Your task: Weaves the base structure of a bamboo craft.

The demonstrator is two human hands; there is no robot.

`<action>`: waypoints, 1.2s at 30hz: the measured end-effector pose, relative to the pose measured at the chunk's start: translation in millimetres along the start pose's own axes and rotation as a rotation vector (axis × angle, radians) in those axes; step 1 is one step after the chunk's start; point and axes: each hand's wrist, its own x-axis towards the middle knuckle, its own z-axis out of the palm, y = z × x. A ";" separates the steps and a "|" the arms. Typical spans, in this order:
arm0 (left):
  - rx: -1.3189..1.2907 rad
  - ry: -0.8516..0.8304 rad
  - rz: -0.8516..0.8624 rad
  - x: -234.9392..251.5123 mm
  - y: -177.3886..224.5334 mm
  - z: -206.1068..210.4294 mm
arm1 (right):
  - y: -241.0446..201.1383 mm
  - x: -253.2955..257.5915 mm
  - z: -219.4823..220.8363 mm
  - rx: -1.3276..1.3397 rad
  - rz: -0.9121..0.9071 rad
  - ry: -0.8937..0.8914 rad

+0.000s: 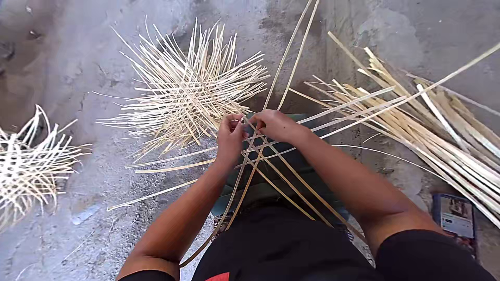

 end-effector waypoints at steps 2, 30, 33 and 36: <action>-0.099 0.016 -0.101 5.5 -5.4 5.2 | 9.0 -5.0 5.9 0.108 -0.082 0.056; 0.568 -0.096 0.153 23.7 -11.7 19.3 | 48.0 -20.9 11.6 1.019 0.164 0.447; 0.562 -0.103 0.300 1.7 -10.5 13.7 | 44.7 -49.9 5.1 0.914 0.078 0.459; 0.704 -0.060 0.446 -37.8 -18.8 4.1 | 37.9 -72.9 11.6 0.282 -0.084 0.437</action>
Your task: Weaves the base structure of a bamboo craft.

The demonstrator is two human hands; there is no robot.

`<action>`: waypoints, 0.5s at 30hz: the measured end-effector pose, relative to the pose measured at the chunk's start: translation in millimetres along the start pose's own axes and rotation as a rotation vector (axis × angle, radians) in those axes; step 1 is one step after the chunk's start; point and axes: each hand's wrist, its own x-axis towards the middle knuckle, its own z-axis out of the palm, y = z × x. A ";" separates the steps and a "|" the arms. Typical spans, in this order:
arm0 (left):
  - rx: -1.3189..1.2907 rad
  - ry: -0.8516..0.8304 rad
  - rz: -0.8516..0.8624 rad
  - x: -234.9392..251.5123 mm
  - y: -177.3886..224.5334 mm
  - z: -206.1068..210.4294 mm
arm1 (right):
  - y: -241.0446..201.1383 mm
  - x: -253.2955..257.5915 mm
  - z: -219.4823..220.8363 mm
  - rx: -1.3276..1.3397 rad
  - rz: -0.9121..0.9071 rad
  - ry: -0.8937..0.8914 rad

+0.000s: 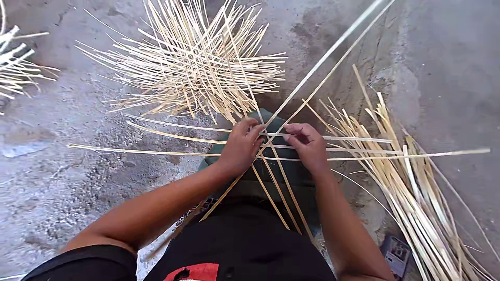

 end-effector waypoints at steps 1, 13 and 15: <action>0.084 -0.003 0.009 -14.7 -2.1 1.7 | -1.4 -6.4 5.3 -0.189 -0.086 -0.022; 0.298 -0.058 -0.063 -47.6 -23.9 16.5 | 7.9 -27.6 51.8 -0.477 -0.207 0.033; 0.305 -0.060 -0.058 -47.2 -25.5 19.2 | 8.3 -27.5 52.4 -0.480 -0.209 0.051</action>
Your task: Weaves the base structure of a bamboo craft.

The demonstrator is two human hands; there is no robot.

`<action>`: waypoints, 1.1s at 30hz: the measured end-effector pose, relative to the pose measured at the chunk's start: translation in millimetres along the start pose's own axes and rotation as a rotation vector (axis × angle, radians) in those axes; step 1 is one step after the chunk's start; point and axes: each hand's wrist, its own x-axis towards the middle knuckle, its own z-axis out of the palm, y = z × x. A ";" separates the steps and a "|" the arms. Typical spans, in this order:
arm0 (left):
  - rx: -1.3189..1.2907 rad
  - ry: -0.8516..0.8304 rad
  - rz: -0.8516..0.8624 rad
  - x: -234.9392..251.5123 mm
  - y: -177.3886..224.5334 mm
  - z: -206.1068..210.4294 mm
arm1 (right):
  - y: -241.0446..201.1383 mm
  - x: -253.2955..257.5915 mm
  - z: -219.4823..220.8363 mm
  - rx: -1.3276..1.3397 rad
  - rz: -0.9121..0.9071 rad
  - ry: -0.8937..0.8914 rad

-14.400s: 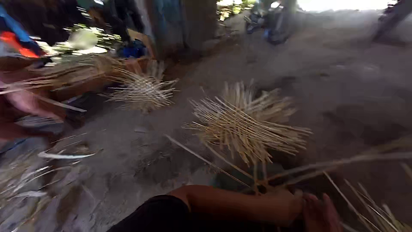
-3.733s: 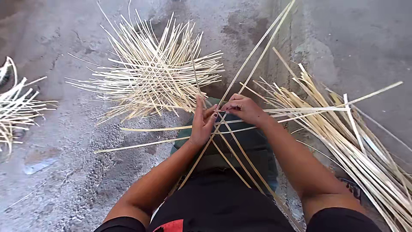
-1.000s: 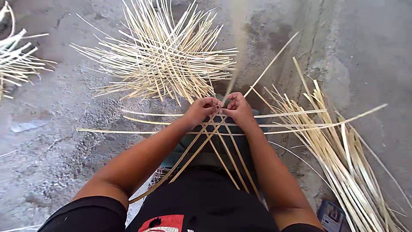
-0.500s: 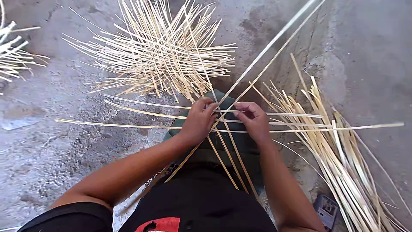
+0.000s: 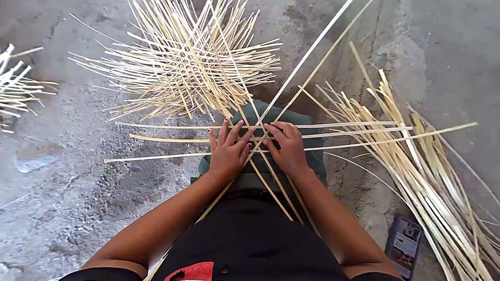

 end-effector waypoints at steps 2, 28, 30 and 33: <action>0.007 -0.001 -0.001 0.4 0.1 2.1 | 1.3 0.1 0.4 0.014 0.005 0.005; 0.092 0.118 0.042 -6.1 -3.2 10.8 | -10.7 -21.4 1.5 -0.002 0.018 -0.027; 0.086 0.136 0.054 -5.5 -4.2 13.3 | -10.8 -22.1 2.3 0.009 0.008 -0.015; 0.080 0.127 0.052 -6.1 -4.6 13.8 | -10.4 -23.4 2.6 0.022 0.006 -0.012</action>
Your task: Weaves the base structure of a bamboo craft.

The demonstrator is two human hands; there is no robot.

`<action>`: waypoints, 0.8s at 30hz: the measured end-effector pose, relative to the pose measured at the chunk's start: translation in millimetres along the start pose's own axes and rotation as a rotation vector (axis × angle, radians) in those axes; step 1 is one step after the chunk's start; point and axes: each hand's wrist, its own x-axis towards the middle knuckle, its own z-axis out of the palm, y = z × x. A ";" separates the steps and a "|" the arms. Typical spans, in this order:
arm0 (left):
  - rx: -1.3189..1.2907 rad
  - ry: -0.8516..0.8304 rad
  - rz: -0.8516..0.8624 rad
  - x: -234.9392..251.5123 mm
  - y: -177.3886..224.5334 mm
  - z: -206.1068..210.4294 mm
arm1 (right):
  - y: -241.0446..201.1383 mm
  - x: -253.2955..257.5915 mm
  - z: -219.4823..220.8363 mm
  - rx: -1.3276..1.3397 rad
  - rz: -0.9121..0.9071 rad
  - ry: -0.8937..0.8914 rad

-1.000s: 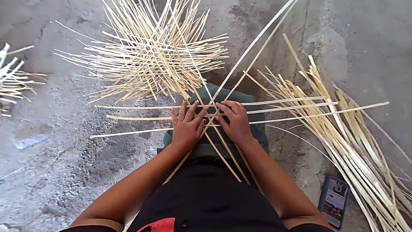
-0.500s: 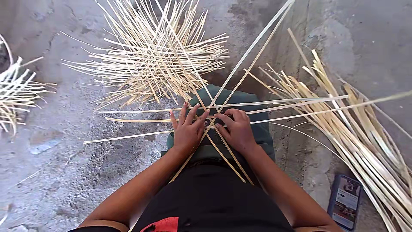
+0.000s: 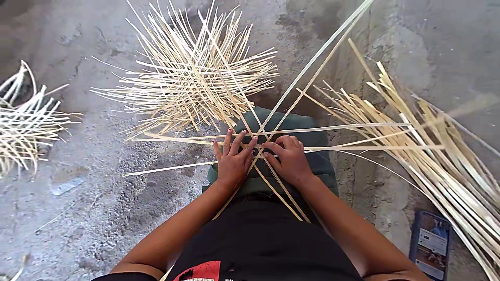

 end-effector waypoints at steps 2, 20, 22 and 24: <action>-0.015 0.023 -0.002 -0.2 -0.4 -1.0 | 0.3 1.6 -2.6 0.022 0.013 0.006; 0.004 0.177 -0.038 -12.1 4.0 -7.3 | -0.5 11.3 0.4 -0.022 -0.046 0.056; 0.012 0.160 -0.043 -11.4 5.9 -8.7 | -2.3 13.3 0.0 -0.037 -0.020 0.044; 0.014 0.151 -0.047 -11.1 6.0 -7.1 | -4.4 16.4 -0.7 -0.061 0.012 0.017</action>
